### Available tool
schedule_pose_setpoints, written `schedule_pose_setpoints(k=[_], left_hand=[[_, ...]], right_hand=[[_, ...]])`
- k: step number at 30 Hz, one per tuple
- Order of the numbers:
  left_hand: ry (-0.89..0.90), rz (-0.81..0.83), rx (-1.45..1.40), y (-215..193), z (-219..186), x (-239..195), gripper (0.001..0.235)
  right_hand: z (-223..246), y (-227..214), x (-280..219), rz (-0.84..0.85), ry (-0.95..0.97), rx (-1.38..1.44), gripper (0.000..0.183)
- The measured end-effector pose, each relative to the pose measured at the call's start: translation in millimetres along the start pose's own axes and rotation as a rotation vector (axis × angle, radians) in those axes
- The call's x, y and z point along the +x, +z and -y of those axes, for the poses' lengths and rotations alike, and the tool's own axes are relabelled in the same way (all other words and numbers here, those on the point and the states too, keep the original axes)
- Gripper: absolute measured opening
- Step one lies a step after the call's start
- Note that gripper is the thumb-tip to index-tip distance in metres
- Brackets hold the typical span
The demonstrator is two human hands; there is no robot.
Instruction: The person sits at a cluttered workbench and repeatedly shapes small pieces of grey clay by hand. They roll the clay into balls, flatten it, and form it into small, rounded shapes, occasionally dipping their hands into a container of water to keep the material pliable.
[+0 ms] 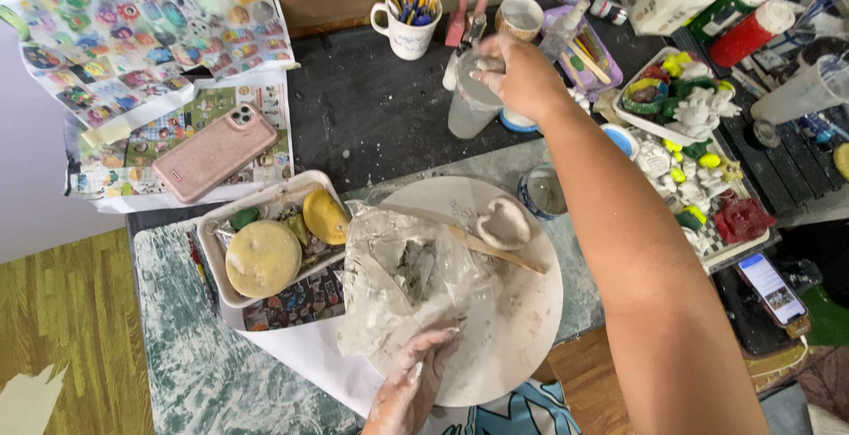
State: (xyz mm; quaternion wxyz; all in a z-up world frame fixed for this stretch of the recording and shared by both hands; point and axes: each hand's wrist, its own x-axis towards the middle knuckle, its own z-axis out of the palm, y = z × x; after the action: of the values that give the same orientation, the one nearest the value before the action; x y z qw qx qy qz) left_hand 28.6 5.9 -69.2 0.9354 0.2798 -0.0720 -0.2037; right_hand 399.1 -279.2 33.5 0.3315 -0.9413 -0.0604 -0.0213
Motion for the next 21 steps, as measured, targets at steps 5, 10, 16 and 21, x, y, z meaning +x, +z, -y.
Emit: schedule_pose_setpoints(k=[5,10,16,21], left_hand=[[-0.033,0.022,0.015,-2.9,-1.1,0.1,0.066],[-0.019,0.007,-0.025,-1.4,1.7,-2.1,0.068],[-0.012,-0.014,-0.041,-0.2,3.8,-3.1,0.068],[0.013,0.019,-0.059,2.8,-1.5,1.9,0.069]], right_hand=[[-0.9,-1.0,5.7,-0.107,-0.335,-0.492,0.018],[4.9,3.5,9.7,-0.073,-0.276,-0.649,0.017],[10.8,7.9,7.4,0.032,0.007,-0.514,0.021],[12.9,7.4,5.9,-0.031,-0.080,-0.489,0.022]])
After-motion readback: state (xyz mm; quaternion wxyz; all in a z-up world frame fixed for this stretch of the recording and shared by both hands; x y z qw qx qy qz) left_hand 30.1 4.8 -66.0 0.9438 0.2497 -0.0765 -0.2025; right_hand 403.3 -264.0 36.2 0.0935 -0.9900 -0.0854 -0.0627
